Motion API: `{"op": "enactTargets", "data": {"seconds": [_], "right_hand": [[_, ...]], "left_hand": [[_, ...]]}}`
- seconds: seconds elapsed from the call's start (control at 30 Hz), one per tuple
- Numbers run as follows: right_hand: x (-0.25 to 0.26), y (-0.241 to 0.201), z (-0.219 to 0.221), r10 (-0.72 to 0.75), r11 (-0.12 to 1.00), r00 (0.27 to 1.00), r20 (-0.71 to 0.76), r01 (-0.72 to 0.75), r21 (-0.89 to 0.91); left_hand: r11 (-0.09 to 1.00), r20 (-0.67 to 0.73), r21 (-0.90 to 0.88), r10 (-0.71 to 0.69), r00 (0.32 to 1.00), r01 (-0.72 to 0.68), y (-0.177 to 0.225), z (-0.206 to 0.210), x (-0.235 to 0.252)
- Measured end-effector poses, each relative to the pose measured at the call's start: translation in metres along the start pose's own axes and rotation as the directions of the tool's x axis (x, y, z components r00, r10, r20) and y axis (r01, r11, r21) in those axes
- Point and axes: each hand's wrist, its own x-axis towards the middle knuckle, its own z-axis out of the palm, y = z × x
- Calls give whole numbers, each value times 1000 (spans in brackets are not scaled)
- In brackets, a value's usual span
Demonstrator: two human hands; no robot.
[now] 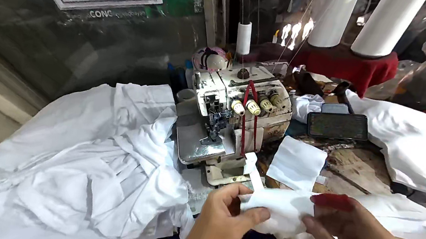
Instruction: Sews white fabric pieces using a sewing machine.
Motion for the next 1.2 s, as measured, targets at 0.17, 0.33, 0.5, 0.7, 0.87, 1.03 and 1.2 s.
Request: {"op": "enactTargets", "data": {"seconds": [0.17,0.33,0.5,0.7,0.87,1.03,1.2], "right_hand": [[-4,-9,9,118,993,988,103,-118,-8],[24,-5,39,-23,994,902,432,-26,108],[20,-3,51,37,977,930,365,-110,180],[5,0,70,149,971,973,175,-178,162],[8,7,76,30,996,988,151,-43,82],[8,5,69,74,988,955,287,-109,108],[5,-13,59,253,967,932,261,-237,-90]], "left_hand": [[937,223,346,-25,974,-56,28,-26,9],[629,518,751,-372,770,-202,78,-20,19],[814,291,575,-113,950,-79,36,-44,-22],[973,-328,219,143,934,-73,-13,-26,-56],[933,-304,309,278,911,-181,-3,-27,-46],[791,-209,598,309,928,-129,-8,-32,-39],[868,-208,481,252,945,-126,-19,-36,-44]]}}
